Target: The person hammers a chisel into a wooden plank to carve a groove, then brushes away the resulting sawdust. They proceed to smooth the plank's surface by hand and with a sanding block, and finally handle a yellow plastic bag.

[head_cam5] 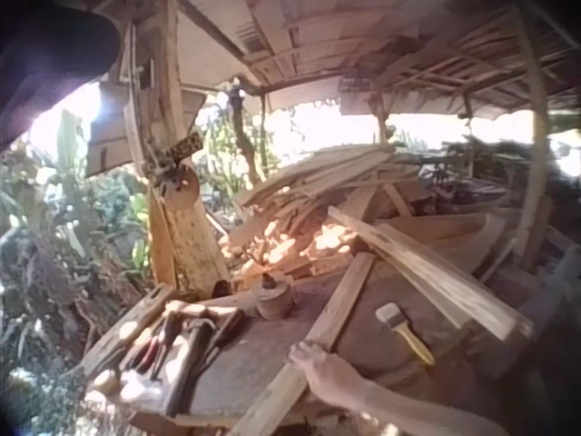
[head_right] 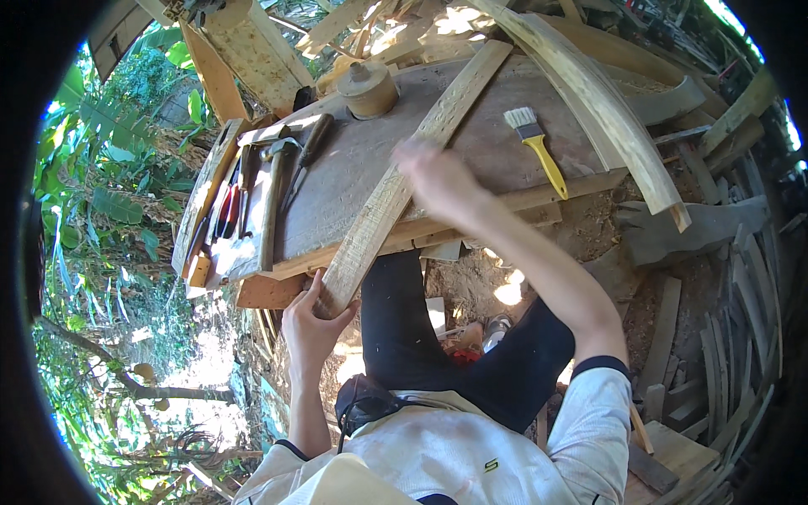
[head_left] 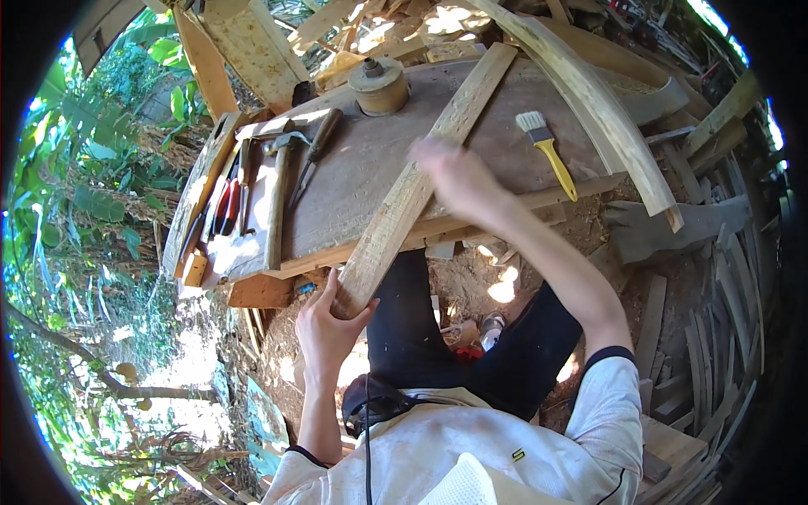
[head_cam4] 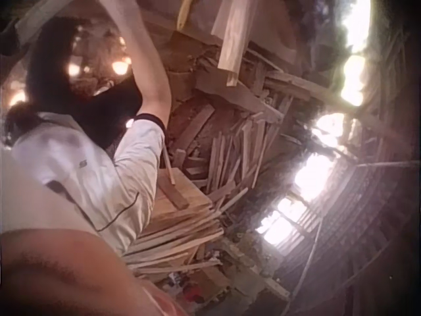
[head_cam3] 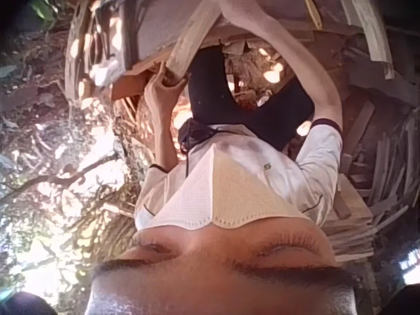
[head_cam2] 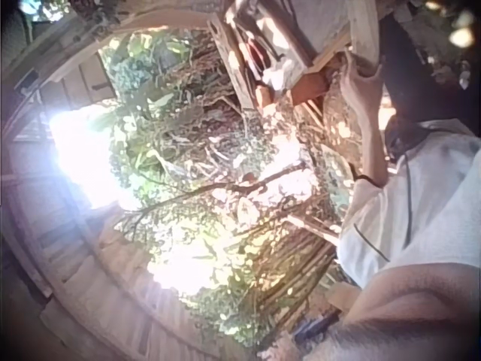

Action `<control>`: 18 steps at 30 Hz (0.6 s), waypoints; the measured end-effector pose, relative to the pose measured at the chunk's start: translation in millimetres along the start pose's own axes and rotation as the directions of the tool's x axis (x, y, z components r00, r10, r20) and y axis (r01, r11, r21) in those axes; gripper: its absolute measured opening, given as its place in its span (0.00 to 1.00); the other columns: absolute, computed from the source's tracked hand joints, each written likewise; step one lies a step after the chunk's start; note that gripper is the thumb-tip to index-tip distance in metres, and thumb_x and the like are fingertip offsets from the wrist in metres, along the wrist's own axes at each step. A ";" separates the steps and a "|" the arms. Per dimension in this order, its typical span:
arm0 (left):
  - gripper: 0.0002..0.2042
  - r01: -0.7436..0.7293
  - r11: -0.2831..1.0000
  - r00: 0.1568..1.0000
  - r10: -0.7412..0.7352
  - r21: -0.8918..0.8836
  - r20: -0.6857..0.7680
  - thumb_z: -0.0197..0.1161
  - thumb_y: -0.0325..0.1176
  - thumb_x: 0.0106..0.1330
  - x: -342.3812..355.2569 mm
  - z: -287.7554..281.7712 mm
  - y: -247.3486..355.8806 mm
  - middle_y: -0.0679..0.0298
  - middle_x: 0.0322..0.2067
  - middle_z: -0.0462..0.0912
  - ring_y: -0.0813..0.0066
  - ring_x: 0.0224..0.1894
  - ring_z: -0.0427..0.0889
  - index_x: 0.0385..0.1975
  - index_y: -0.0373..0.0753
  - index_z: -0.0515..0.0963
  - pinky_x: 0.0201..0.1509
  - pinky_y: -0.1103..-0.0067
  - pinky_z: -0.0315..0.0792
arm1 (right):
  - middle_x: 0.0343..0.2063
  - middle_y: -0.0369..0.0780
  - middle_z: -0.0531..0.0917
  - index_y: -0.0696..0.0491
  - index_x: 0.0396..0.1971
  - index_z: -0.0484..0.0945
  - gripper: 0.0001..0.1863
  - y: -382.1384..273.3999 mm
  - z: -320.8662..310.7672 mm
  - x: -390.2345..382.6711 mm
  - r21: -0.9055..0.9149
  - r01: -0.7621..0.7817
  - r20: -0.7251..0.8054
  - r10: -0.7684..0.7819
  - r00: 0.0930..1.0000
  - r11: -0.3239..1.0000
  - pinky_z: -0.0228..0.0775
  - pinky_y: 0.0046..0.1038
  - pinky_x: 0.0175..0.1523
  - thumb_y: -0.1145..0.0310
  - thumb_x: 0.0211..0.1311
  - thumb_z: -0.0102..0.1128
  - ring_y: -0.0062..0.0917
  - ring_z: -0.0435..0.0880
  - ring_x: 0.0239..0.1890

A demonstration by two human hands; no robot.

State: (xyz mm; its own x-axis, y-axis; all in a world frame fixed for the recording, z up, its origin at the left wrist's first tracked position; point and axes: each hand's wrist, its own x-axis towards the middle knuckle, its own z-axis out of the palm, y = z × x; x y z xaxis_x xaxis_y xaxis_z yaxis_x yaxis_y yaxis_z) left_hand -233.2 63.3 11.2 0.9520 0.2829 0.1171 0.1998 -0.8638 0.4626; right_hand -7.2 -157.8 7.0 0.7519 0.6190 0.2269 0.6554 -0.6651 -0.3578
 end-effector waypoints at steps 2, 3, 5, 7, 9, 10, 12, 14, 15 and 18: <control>0.39 0.030 1.000 0.999 -0.030 -0.003 0.019 0.80 0.47 0.47 -1.7 -1.2 1.3 0.56 0.30 0.83 0.63 0.31 0.84 0.60 0.33 0.77 0.39 0.71 0.77 | 0.63 0.46 0.75 0.57 0.58 0.77 0.21 -32.5 27.0 -26.6 0.177 0.271 -0.036 -0.269 0.963 0.946 0.61 0.36 0.75 0.84 0.68 0.45 0.33 0.71 0.68; 0.39 0.002 1.000 1.000 -0.002 -0.012 0.004 0.80 0.47 0.47 -0.5 0.4 3.4 0.55 0.31 0.83 0.63 0.31 0.84 0.60 0.33 0.77 0.39 0.71 0.77 | 0.63 0.46 0.75 0.57 0.58 0.76 0.21 -22.7 18.6 -25.9 0.101 0.209 -0.042 -0.206 0.978 0.973 0.63 0.35 0.74 0.83 0.69 0.45 0.33 0.72 0.68; 0.39 -0.045 0.999 0.999 0.044 -0.023 -0.015 0.80 0.47 0.47 -0.6 3.2 5.8 0.55 0.31 0.83 0.63 0.31 0.84 0.60 0.33 0.77 0.39 0.71 0.76 | 0.63 0.46 0.75 0.56 0.59 0.76 0.19 18.8 -11.2 -10.1 0.048 -0.031 0.039 0.030 0.999 0.998 0.69 0.35 0.70 0.78 0.72 0.43 0.33 0.72 0.67; 0.39 -0.048 0.999 0.999 0.048 -0.017 -0.003 0.80 0.47 0.47 0.7 5.1 6.8 0.55 0.31 0.83 0.63 0.31 0.84 0.60 0.33 0.77 0.39 0.71 0.76 | 0.63 0.47 0.75 0.58 0.57 0.77 0.19 29.8 -10.9 -4.7 0.060 -0.160 -0.090 0.165 0.982 0.985 0.72 0.35 0.67 0.81 0.69 0.45 0.36 0.75 0.64; 0.40 -0.060 0.998 0.998 0.059 -0.008 -0.025 0.80 0.47 0.47 0.3 6.0 1.9 0.55 0.31 0.83 0.63 0.31 0.84 0.60 0.33 0.76 0.39 0.71 0.76 | 0.61 0.49 0.76 0.60 0.56 0.77 0.19 -0.4 17.6 -16.9 -0.009 0.010 -0.127 -0.011 0.992 1.000 0.70 0.36 0.68 0.80 0.68 0.46 0.37 0.77 0.63; 0.40 -0.069 0.998 0.997 0.069 -0.003 -0.048 0.80 0.48 0.47 -2.3 7.1 -3.5 0.55 0.31 0.83 0.62 0.31 0.83 0.60 0.33 0.76 0.39 0.71 0.76 | 0.62 0.50 0.75 0.60 0.57 0.76 0.19 -30.5 33.4 -31.0 -0.047 0.190 -0.139 -0.195 0.971 0.981 0.68 0.36 0.70 0.80 0.69 0.46 0.37 0.75 0.64; 0.41 -0.072 0.997 0.996 0.072 0.001 -0.050 0.80 0.48 0.48 -2.0 5.3 -3.9 0.55 0.30 0.83 0.61 0.31 0.83 0.61 0.33 0.75 0.39 0.70 0.76 | 0.63 0.48 0.75 0.59 0.59 0.75 0.21 -53.5 34.8 -38.3 0.074 0.213 -0.089 -0.206 0.974 0.974 0.62 0.34 0.74 0.81 0.67 0.48 0.35 0.72 0.68; 0.41 -0.046 0.999 0.999 0.046 -0.007 0.012 0.79 0.47 0.48 -5.4 -2.1 6.9 0.55 0.30 0.83 0.60 0.32 0.84 0.62 0.33 0.74 0.40 0.70 0.76 | 0.63 0.47 0.75 0.59 0.59 0.75 0.21 -17.9 33.2 -28.4 0.012 0.166 -0.130 -0.163 0.978 0.986 0.63 0.34 0.74 0.81 0.67 0.48 0.34 0.71 0.68; 0.41 0.021 0.998 0.997 -0.025 0.056 0.066 0.80 0.47 0.47 -9.3 -8.6 11.7 0.53 0.30 0.85 0.59 0.32 0.86 0.61 0.33 0.74 0.40 0.70 0.78 | 0.64 0.45 0.74 0.58 0.59 0.76 0.21 6.1 19.4 -19.1 0.013 -0.004 -0.110 0.005 0.994 1.000 0.65 0.34 0.72 0.83 0.67 0.47 0.33 0.70 0.69; 0.40 0.014 0.997 0.997 -0.019 0.075 0.073 0.81 0.47 0.45 -26.1 -19.4 -14.9 0.50 0.30 0.86 0.59 0.32 0.87 0.59 0.32 0.76 0.39 0.71 0.79 | 0.60 0.48 0.78 0.59 0.55 0.78 0.19 -7.3 33.1 -20.2 -0.058 -0.071 -0.270 0.053 0.962 0.996 0.69 0.35 0.69 0.80 0.66 0.51 0.35 0.75 0.65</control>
State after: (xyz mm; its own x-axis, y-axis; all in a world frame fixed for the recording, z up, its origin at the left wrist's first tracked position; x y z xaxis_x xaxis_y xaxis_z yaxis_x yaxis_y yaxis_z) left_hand -265.6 76.9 18.3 0.9623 0.2686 0.0437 0.2299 -0.8884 0.3973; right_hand -29.5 -151.7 -24.9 0.7766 0.4474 0.4436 0.6035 -0.7304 -0.3199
